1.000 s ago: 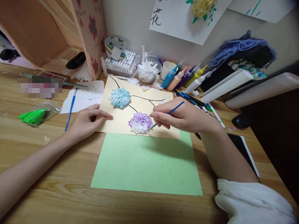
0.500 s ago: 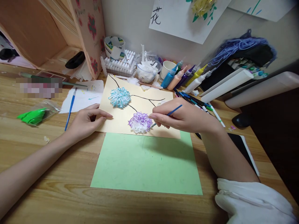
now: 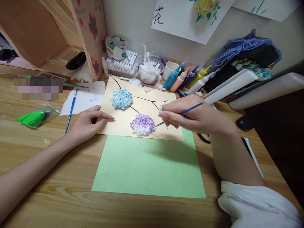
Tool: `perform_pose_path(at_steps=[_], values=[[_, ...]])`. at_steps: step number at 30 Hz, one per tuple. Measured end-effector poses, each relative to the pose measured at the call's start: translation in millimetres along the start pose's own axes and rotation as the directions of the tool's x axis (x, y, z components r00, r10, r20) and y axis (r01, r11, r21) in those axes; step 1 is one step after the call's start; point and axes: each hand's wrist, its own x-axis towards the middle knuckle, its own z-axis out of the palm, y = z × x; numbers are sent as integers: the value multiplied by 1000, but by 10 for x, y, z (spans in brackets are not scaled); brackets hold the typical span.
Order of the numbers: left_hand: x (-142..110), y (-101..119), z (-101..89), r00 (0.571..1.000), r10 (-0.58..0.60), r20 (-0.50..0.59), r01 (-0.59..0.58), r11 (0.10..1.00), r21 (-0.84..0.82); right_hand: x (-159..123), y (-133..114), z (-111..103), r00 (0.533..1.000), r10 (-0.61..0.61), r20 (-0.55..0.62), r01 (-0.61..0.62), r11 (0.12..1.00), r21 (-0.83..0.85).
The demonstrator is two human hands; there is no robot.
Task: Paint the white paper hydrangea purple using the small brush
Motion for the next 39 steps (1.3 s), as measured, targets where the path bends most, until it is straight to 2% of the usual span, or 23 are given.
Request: perform_pose_path(at_steps=[2,6,10,17,19,23,26,29,32,39], values=[[0,11,-3,1000,-9,-2,9,1000,-2,-51,-19,-78,996,52,-76,-53,998,-22],[-7,32,-17,1000,-11,-2,11,1000,-4,-128,45,-198,947,262,-186,-287,950,-125],[-17,30,-28,1000,15,-3,-15,1000,10,-125,235,-207,884,434,-175,-463,864,-198],[-21,39,-31,1000,17,11,-18,998,52,-43,399,-155,805,588,-76,-587,772,-242],[-22,46,-33,1000,22,14,-23,998,50,-46,391,-166,812,577,-84,-580,783,-225],[-22,48,-34,1000,20,20,-22,998,56,-82,301,-204,870,467,-158,-490,855,-171],[-17,29,-29,1000,21,19,-22,999,43,-108,169,-214,914,370,-168,-387,918,-81],[-7,2,-20,1000,24,6,-24,999,28,-114,44,-188,965,237,-116,-234,972,39],[1,-15,-13,1000,16,-3,-16,999,31,-89,-28,-136,992,120,-23,-118,990,81],[-1,5,-15,1000,10,-3,-10,999,30,12,-43,-10,989,73,127,-78,996,35]])
